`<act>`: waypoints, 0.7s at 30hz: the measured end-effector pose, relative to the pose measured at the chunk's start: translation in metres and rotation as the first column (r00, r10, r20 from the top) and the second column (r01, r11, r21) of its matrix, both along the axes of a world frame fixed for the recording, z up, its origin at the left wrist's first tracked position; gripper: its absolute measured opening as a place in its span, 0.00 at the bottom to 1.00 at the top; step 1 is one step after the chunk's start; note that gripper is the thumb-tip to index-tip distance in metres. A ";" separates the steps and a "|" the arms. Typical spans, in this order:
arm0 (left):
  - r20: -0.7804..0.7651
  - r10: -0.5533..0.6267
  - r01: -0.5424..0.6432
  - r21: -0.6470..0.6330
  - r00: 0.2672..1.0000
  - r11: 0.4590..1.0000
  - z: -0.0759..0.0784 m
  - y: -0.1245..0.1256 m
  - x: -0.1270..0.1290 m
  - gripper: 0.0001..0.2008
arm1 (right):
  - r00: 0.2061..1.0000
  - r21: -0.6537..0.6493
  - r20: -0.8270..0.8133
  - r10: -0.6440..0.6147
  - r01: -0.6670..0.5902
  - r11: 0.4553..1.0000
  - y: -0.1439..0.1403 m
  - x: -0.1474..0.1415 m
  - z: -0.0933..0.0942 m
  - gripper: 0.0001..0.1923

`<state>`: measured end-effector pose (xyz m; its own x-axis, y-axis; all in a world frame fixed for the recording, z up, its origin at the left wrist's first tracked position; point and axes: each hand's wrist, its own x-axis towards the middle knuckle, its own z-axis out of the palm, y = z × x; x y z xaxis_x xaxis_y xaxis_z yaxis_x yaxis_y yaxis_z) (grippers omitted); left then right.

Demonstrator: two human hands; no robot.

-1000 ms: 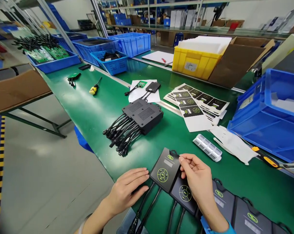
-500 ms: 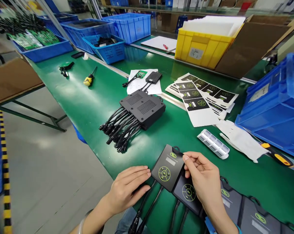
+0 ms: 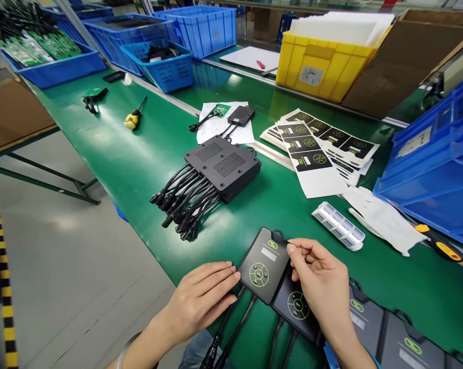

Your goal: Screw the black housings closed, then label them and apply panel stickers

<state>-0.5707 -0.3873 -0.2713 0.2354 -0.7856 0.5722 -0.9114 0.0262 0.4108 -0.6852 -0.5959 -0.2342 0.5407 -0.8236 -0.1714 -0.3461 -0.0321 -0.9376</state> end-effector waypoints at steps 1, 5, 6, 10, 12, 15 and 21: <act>0.001 -0.002 0.002 0.002 1.000 1.000 0.000 0.000 0.000 0.12 | 1.000 -0.030 -0.010 0.003 -0.003 1.000 0.001 0.001 0.002 0.17; -0.005 0.000 0.000 -0.002 1.000 1.000 0.002 0.000 0.001 0.12 | 0.999 -0.076 -0.037 -0.010 0.007 0.997 0.003 0.004 0.007 0.18; -0.009 0.000 0.000 -0.002 1.000 1.000 0.002 -0.001 0.002 0.11 | 0.999 -0.075 -0.044 -0.014 0.010 0.997 0.003 0.004 0.008 0.18; -0.021 0.000 -0.001 -0.002 1.000 1.000 0.002 -0.001 0.002 0.12 | 0.998 -0.079 -0.059 -0.017 0.013 0.997 0.004 0.005 0.008 0.18; -0.024 -0.001 0.001 -0.001 1.000 1.000 0.002 -0.001 0.001 0.12 | 0.998 -0.085 -0.059 -0.015 0.009 0.996 0.004 0.005 0.007 0.18; -0.024 -0.002 0.002 -0.004 1.000 1.000 0.002 0.000 0.001 0.12 | 0.997 -0.094 -0.075 -0.018 0.011 0.995 0.004 0.005 0.007 0.18; -0.026 -0.006 0.006 -0.011 1.000 1.000 0.001 -0.001 0.002 0.12 | 0.996 -0.114 -0.093 -0.010 -0.001 0.993 0.004 0.006 0.005 0.17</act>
<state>-0.5689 -0.3884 -0.2703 0.2457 -0.7808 0.5744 -0.9001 0.0361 0.4341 -0.6793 -0.5918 -0.2293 0.5228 -0.8431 -0.1258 -0.4324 -0.1351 -0.8915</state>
